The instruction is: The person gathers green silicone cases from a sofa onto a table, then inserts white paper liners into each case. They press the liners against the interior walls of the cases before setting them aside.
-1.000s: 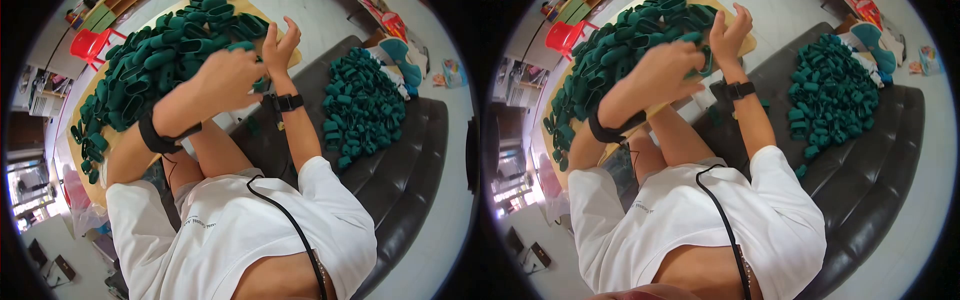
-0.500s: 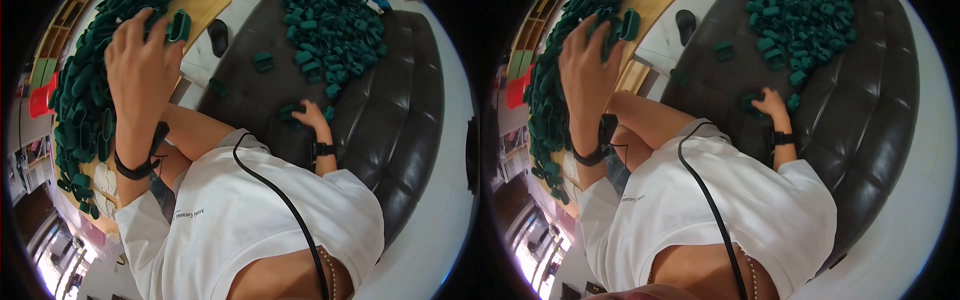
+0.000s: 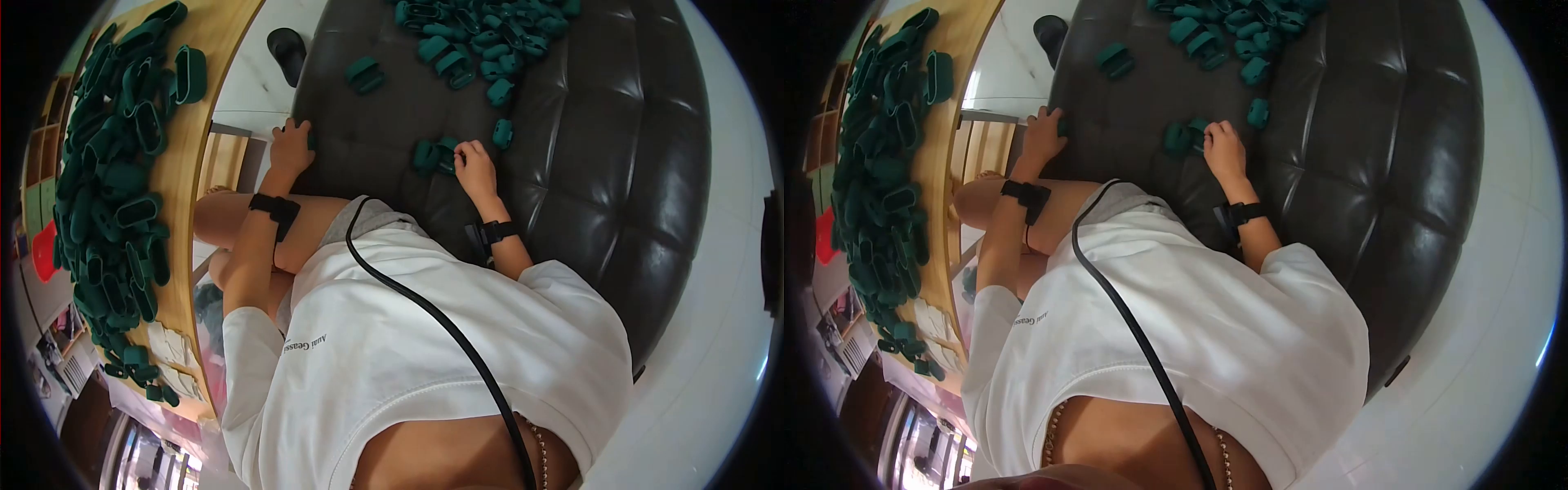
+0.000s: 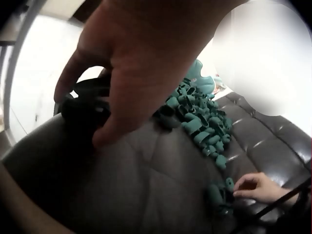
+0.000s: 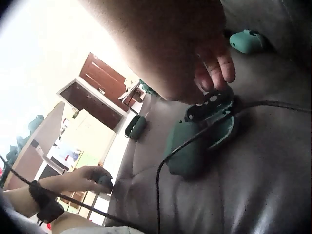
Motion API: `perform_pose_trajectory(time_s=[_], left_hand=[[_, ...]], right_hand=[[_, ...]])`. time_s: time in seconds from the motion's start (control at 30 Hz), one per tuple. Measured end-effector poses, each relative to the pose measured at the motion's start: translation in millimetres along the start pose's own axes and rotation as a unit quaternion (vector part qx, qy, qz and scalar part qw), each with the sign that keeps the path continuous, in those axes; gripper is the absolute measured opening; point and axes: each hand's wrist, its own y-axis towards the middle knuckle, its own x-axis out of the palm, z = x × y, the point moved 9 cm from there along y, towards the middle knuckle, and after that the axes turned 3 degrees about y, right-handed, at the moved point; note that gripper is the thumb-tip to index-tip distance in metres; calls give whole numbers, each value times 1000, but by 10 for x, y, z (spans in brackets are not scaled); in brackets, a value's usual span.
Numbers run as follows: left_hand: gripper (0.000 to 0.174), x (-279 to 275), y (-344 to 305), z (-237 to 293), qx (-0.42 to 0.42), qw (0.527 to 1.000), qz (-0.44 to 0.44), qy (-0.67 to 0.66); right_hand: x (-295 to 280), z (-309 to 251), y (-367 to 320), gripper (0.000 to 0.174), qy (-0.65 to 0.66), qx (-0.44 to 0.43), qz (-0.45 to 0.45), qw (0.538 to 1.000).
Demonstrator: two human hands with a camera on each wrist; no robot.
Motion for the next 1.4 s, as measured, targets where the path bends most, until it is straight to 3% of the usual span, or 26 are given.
perform_pose_trajectory(time_s=[0.13,0.23,0.33,0.37,0.43,0.53,0.63,0.7,0.77,0.87,0.9,0.93,0.97,1.0,1.07,1.13,1.17,1.2,1.27,1.3,1.37,1.4], left_hand=[[53,-309,128,230,20,989,82,-125],[50,-410,443,540,71,973,158,-154],[58,-641,626,899,97,942,319,-28],[62,-621,740,954,78,957,277,-42],[71,-566,943,1053,43,979,186,-67],[73,-396,1116,1134,44,996,68,-47],[74,-211,1140,1163,29,994,38,-94],[73,-139,1005,1418,107,991,11,-77],[74,-59,825,1686,184,981,-12,-64],[79,64,552,2011,253,964,-70,-50],[82,92,446,2086,254,963,-82,-40],[88,151,383,2150,250,965,-83,-12],[101,184,305,2187,250,965,-84,-9],[113,186,225,2223,255,964,-76,-8],[123,141,78,2278,238,961,-136,-28],[121,286,22,2357,242,962,-118,-34],[113,426,61,2408,273,955,-97,-66],[102,351,18,2361,286,952,-35,-106],[94,222,-75,2246,291,942,-26,-165],[91,178,-104,2217,298,936,-16,-184],[89,329,-27,2142,266,934,-4,-240],[88,428,19,2093,251,930,1,-268]], right_hand=[[9,-202,-108,24,83,-27,4,996],[160,-345,-240,34,57,-88,-29,994],[404,-224,-336,36,12,-104,-66,992],[386,-222,-340,36,65,-72,-77,992],[503,-119,-429,38,168,13,-195,966],[462,48,-587,43,20,25,-310,950],[-379,267,-104,63,-61,19,28,998],[-640,523,176,82,-142,59,101,983],[-504,665,499,96,-106,70,21,992],[-214,886,834,84,-141,77,-73,984],[-211,913,911,67,-153,13,-87,984],[-257,786,899,52,-57,-23,-49,997],[-147,820,885,50,-40,-27,-60,997],[-40,828,836,50,2,-30,-68,997],[108,570,575,69,-83,-58,-105,989],[194,268,271,88,-99,12,-198,975],[226,178,214,94,-108,-3,-185,977],[284,133,165,87,-88,-29,-133,987],[411,168,52,76,-116,-57,-90,987],[367,98,49,74,-102,-23,-111,988],[401,90,124,76,-51,-81,-134,986],[444,153,144,76,25,-51,-158,986]])
